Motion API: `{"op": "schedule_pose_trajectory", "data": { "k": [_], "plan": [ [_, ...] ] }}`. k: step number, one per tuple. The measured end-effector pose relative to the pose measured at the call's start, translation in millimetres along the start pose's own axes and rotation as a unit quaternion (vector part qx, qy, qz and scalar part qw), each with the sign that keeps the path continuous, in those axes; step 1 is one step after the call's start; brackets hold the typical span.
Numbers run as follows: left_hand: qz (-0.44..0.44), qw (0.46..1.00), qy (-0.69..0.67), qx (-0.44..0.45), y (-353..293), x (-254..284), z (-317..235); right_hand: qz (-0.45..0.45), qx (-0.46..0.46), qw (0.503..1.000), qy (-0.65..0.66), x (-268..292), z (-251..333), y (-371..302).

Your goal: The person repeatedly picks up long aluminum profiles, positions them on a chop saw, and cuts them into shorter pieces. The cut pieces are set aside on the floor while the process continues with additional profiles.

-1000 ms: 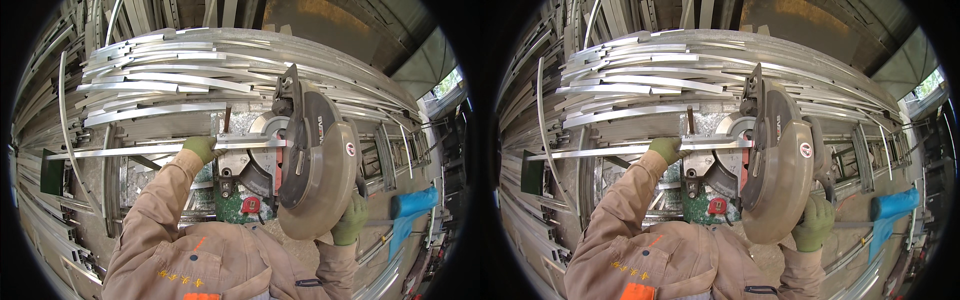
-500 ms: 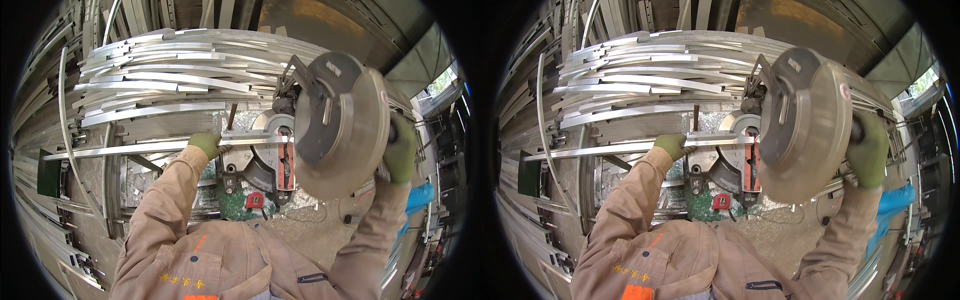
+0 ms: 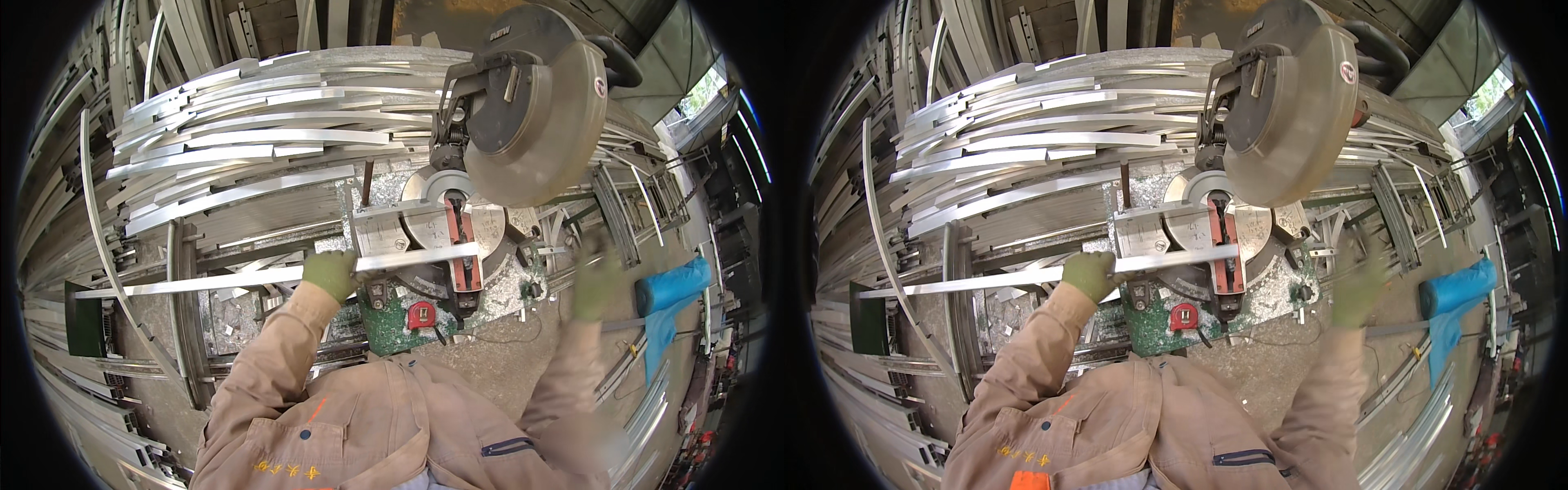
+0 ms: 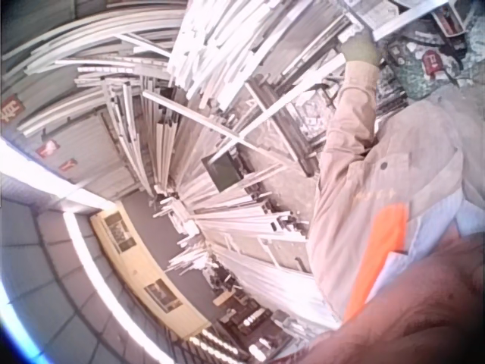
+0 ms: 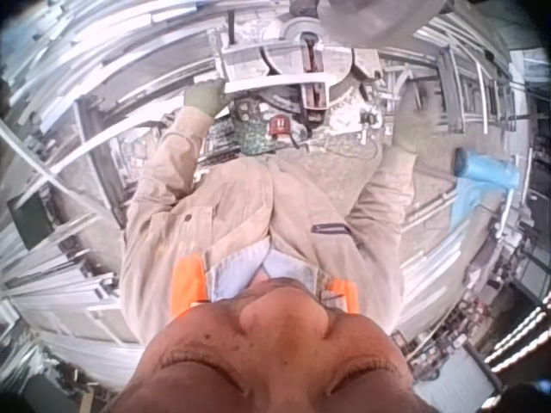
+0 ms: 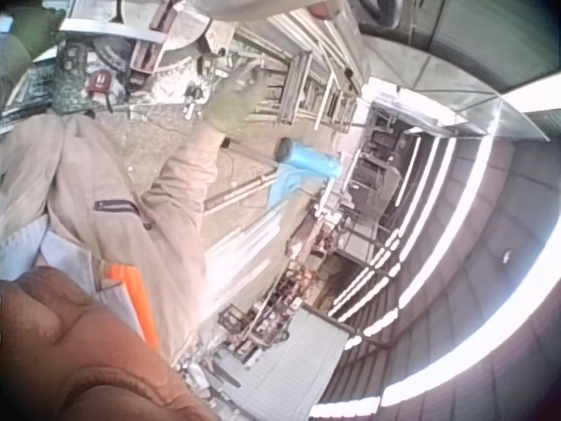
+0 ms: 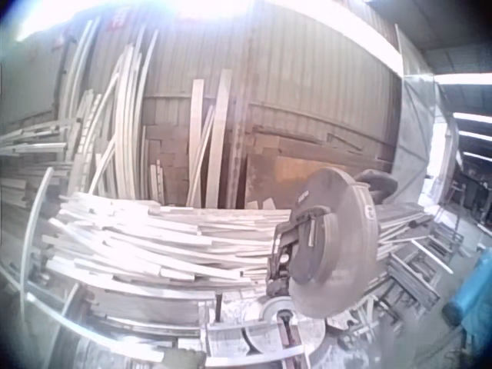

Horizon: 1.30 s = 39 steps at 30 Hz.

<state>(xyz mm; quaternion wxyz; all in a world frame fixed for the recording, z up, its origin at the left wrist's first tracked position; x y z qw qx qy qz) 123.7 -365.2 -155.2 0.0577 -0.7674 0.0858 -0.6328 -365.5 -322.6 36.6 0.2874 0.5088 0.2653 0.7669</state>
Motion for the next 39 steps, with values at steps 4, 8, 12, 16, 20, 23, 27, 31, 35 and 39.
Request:
{"op": "schedule_pose_trajectory", "data": {
  "k": [4,8,12,16,20,23,27,31,35,39],
  "plan": [
    [-0.005,0.998,-0.003,-0.068,-53.3,1.8,-8.3,0.250,0.254,0.933,0.053,-42.5,91.3,-84.4],
    [-0.044,0.983,-0.066,-0.167,-95.1,10.7,-32.8,0.311,0.318,0.896,-0.009,-78.7,101.0,-130.1],
    [-0.059,0.972,-0.112,-0.197,-114.9,16.2,-37.6,0.396,0.231,0.886,-0.069,-68.5,62.2,-169.3],
    [-0.117,0.967,-0.104,-0.202,-139.2,24.0,-17.4,0.329,0.220,0.914,-0.083,12.9,24.1,-166.5],
    [-0.228,0.959,-0.055,-0.156,-154.5,25.3,2.2,0.286,0.197,0.932,-0.103,83.2,-16.9,-170.7],
    [-0.329,0.931,-0.066,-0.142,-166.4,34.0,-15.6,0.245,0.172,0.947,-0.117,117.3,-43.8,-170.2],
    [-0.404,0.892,-0.101,-0.174,-200.6,60.0,-73.7,0.219,0.131,0.952,-0.166,153.8,-92.1,-183.5],
    [-0.403,0.859,-0.159,-0.275,-225.0,71.5,-134.0,0.187,0.070,0.972,-0.120,183.4,-130.0,-200.1],
    [-0.370,0.854,-0.190,-0.312,-231.3,62.4,-191.3,0.144,0.010,0.989,-0.040,201.9,-155.4,-210.2],
    [-0.353,0.860,-0.188,-0.318,-229.7,44.3,-221.1,0.140,-0.104,0.983,0.066,209.3,-178.3,-218.1]
  ]
}}
Point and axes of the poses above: each hand's wrist, its own y-axis towards the middle knuckle, its own x-axis out of the back of the hand, z = x × y, the point moved 1 cm from there along y, towards the middle knuckle, and after that the axes turned 11 degrees about x, right-handed, at the moved point
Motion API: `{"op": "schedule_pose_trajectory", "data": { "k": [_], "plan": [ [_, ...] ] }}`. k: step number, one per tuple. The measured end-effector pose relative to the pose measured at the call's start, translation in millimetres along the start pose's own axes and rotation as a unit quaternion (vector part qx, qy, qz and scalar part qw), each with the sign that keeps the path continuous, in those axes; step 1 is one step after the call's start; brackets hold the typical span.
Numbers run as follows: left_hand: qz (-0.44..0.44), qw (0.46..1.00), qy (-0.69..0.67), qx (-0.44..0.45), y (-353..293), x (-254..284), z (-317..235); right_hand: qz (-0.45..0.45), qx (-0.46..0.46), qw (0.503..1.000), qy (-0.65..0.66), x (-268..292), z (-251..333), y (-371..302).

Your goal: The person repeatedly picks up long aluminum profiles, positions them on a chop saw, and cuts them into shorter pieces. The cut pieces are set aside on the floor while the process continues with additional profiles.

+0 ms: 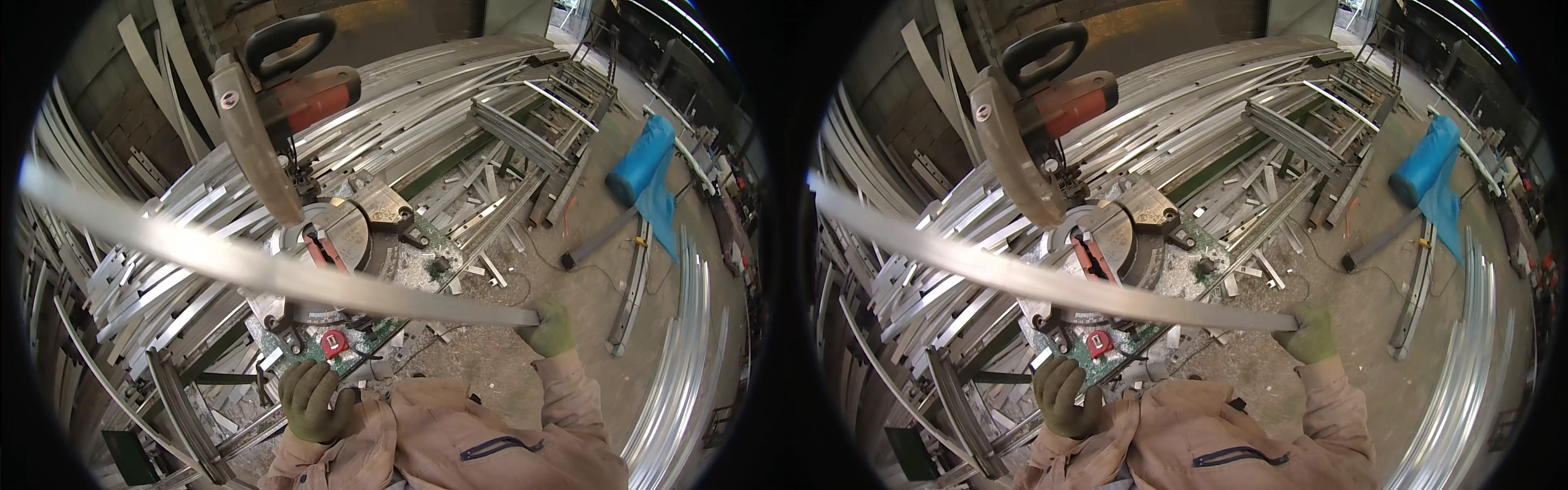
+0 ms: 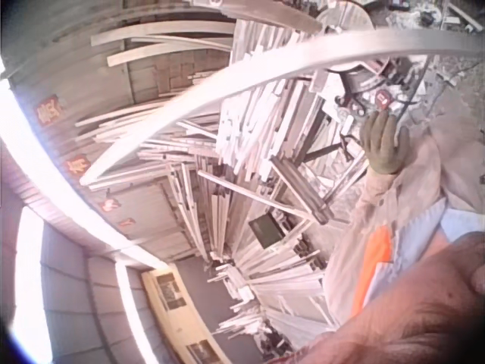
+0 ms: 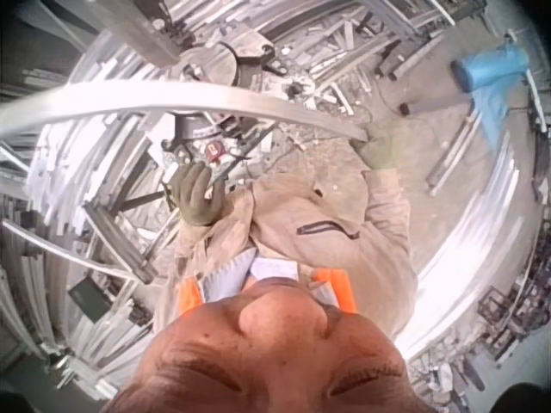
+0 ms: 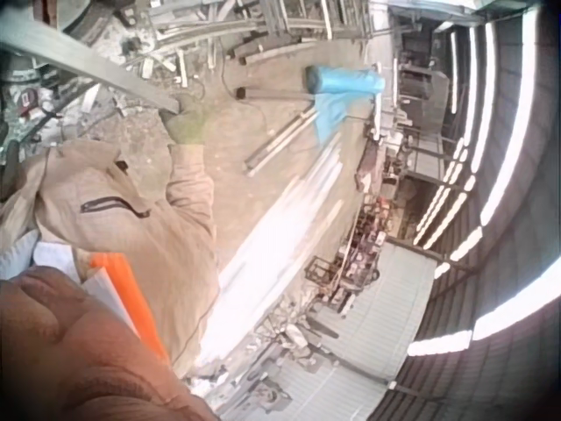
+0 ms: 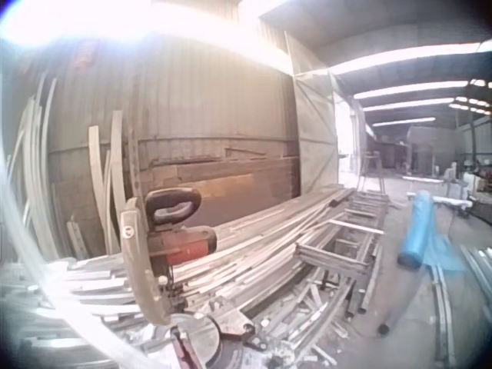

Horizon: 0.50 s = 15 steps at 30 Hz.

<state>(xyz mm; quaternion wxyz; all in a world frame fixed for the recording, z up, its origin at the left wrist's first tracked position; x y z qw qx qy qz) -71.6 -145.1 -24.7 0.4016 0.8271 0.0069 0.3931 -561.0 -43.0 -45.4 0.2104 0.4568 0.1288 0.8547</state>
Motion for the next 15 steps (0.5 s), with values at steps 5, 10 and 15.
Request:
{"op": "schedule_pose_trajectory", "data": {
  "k": [5,10,15],
  "plan": [
    [0.015,1.000,-0.005,0.018,2.2,-13.4,-25.3,-0.032,-0.225,0.960,0.164,-44.3,-64.1,-15.1],
    [0.034,0.996,-0.028,0.073,-22.2,-24.1,-29.5,-0.112,-0.297,0.940,0.122,-116.8,-135.4,-43.0],
    [0.046,0.990,-0.012,0.134,-46.4,-15.8,-31.3,-0.042,-0.320,0.946,0.013,-143.7,-178.3,-14.6]
  ]
}}
Point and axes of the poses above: each hand's wrist, its own y-axis towards the middle knuckle, its own x-axis out of the back of the hand, z = x × y, the point moved 1 cm from there along y, towards the middle knuckle, and after that the axes turned 11 degrees about x, right-handed, at the moved point
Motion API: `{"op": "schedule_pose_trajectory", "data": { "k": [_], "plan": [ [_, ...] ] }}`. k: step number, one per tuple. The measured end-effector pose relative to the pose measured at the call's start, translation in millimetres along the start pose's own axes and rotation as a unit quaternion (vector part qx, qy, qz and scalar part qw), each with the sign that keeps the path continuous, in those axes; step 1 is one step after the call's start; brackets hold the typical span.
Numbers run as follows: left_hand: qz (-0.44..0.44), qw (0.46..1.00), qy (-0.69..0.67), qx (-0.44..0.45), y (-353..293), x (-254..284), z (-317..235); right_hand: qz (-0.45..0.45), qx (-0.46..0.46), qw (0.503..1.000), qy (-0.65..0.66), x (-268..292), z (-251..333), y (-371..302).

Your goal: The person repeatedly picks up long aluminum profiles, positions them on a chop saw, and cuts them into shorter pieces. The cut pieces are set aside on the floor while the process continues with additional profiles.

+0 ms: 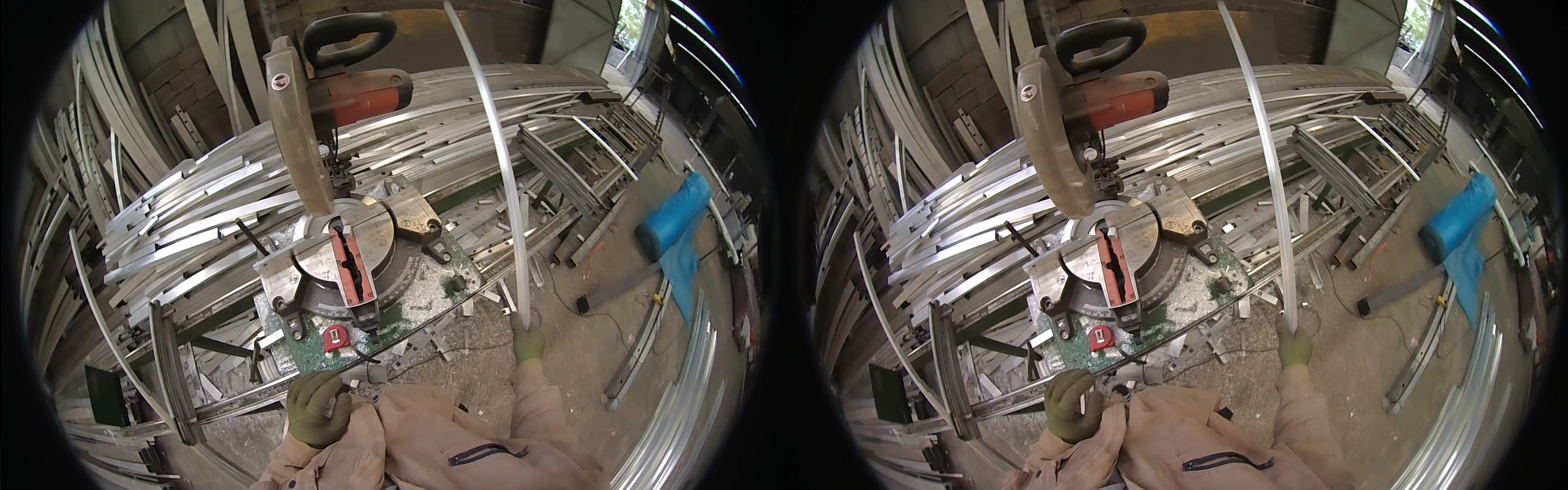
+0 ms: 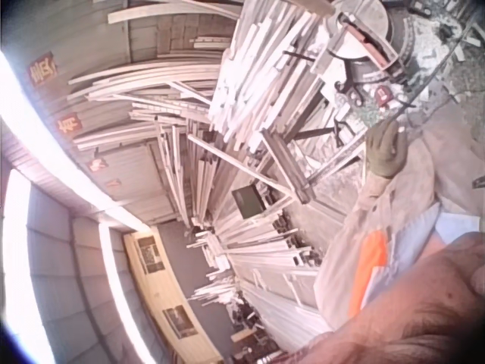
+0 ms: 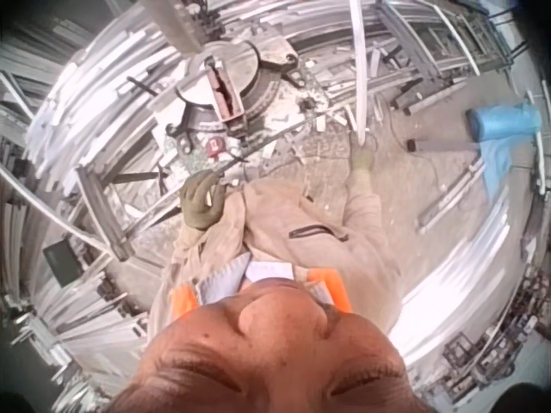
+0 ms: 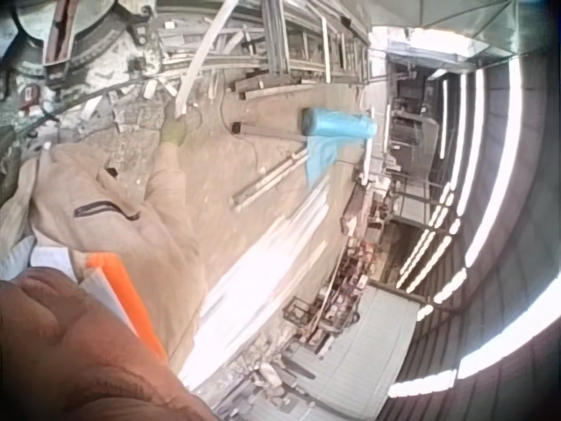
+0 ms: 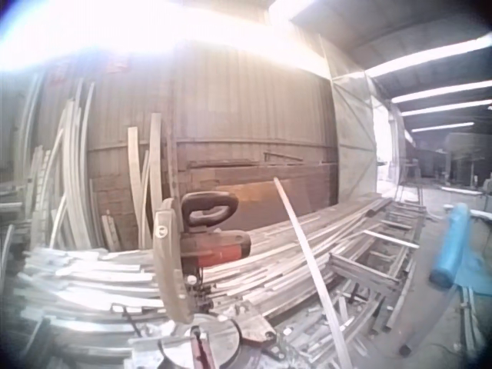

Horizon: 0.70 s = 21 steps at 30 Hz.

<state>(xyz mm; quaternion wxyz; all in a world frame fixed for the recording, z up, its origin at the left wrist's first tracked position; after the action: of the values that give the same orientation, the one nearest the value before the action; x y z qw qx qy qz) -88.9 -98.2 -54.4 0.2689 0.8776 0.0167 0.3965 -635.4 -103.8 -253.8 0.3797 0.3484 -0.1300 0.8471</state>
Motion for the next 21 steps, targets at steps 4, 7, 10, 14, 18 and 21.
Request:
{"op": "schedule_pose_trajectory", "data": {
  "k": [4,7,10,14,18,21],
  "plan": [
    [-0.012,1.000,0.016,0.005,-3.8,-0.2,4.7,0.051,-0.027,0.997,-0.060,-28.2,-33.0,77.3],
    [-0.016,0.998,0.031,0.048,-16.5,2.1,4.9,0.071,-0.021,0.985,-0.157,-42.7,-11.9,122.1],
    [-0.022,0.994,0.046,0.098,-30.0,6.1,-0.6,0.095,-0.006,0.978,-0.184,-61.2,19.1,165.3],
    [-0.025,0.992,0.057,0.107,-37.7,19.2,1.9,0.066,0.054,0.962,-0.259,-82.0,11.8,221.3],
    [-0.052,0.981,0.075,0.170,-44.9,32.9,10.1,-0.015,0.166,0.947,-0.273,-101.0,20.1,202.9],
    [-0.067,0.971,0.095,0.210,-66.0,38.2,23.7,-0.131,0.263,0.930,-0.219,-98.6,47.9,164.1]
  ]
}}
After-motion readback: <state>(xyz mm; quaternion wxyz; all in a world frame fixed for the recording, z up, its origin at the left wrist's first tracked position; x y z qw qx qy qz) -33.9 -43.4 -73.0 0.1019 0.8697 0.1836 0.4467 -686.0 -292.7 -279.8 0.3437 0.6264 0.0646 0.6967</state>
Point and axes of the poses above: each hand's wrist, its own y-axis towards the middle knuckle, its own x-axis out of the back of the hand, z = x × y, the point moved 1 cm from there along y, towards the middle knuckle, and after that the axes turned 11 degrees about x, right-handed, at the moved point
